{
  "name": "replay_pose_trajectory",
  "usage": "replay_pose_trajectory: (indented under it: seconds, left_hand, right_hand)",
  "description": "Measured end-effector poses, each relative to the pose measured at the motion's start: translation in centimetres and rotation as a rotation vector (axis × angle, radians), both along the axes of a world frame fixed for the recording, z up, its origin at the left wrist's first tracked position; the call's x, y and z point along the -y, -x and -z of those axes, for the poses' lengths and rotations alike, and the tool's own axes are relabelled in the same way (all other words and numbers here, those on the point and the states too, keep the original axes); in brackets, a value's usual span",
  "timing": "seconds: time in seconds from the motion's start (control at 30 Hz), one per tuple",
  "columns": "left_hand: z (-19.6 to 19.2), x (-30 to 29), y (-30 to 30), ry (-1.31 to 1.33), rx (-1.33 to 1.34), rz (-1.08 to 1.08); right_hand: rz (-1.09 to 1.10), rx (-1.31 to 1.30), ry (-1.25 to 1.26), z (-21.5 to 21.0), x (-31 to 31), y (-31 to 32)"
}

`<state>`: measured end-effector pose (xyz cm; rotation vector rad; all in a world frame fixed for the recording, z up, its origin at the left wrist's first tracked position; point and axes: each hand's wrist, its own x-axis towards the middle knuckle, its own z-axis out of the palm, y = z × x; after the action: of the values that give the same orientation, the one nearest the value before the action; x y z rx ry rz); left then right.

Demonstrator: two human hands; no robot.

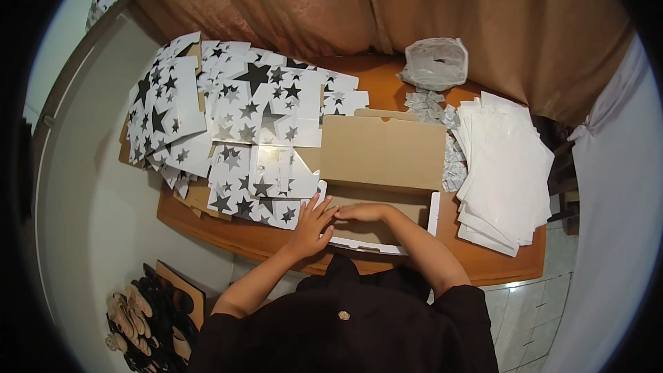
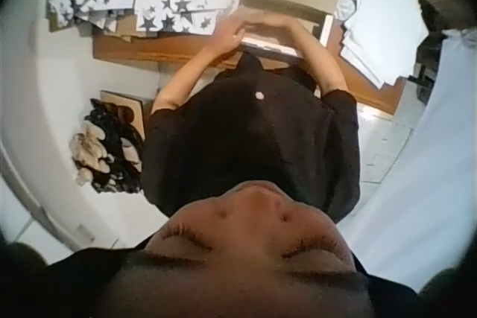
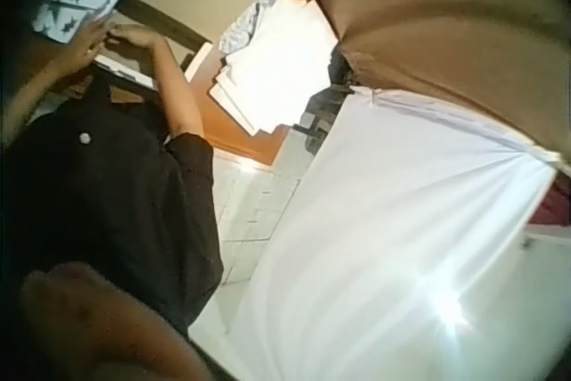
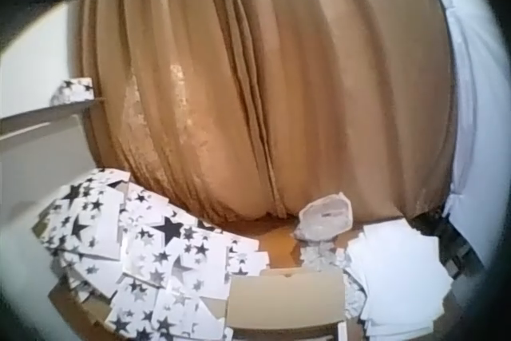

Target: The recorder is folding star-patterned cardboard into boxes, lining them with tissue paper, and stacking them on a shelf.

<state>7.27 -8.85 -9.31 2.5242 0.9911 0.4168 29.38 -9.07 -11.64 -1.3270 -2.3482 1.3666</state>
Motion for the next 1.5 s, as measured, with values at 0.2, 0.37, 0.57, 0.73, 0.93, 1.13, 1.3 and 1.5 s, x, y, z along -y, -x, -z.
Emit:
replay_pose_trajectory:
  seconds: [0.2, 0.37, 0.57, 0.73, 0.93, 1.13, 1.3, 1.5]
  left_hand:
    - [-4.7, 0.3, -3.3, -0.017, -0.054, -0.024]
    - [-2.6, -1.6, -12.3, 0.239, -0.144, 0.702]
    - [8.1, -1.3, -15.8, -0.093, -0.364, 1.110]
    - [8.3, -0.6, -15.7, -0.113, -0.238, 0.988]
    - [8.1, -0.5, -16.1, -0.091, -0.239, 0.931]
    - [5.0, -2.8, -17.1, 0.535, -0.259, 0.663]
    - [-3.9, -3.1, -12.6, 0.763, -0.154, 0.502]
    - [-6.8, -1.1, -6.5, 0.752, -0.009, 0.228]
  right_hand:
    - [0.552, -0.367, -0.309, -9.8, 6.3, -5.4]
    - [1.068, -0.198, -0.538, -4.1, 13.9, -8.2]
    - [1.111, -0.323, -0.516, -0.2, 15.1, -5.8]
    - [1.165, -0.153, -0.587, -0.2, 14.7, -5.0]
    - [1.116, 0.173, -0.485, -2.0, 14.4, -5.0]
    - [0.902, 0.359, -0.341, -5.6, 12.3, -7.0]
    - [1.276, -0.464, -0.478, 0.7, 12.5, -12.8]
    - [1.451, 0.664, -0.799, 1.6, 13.3, -16.4]
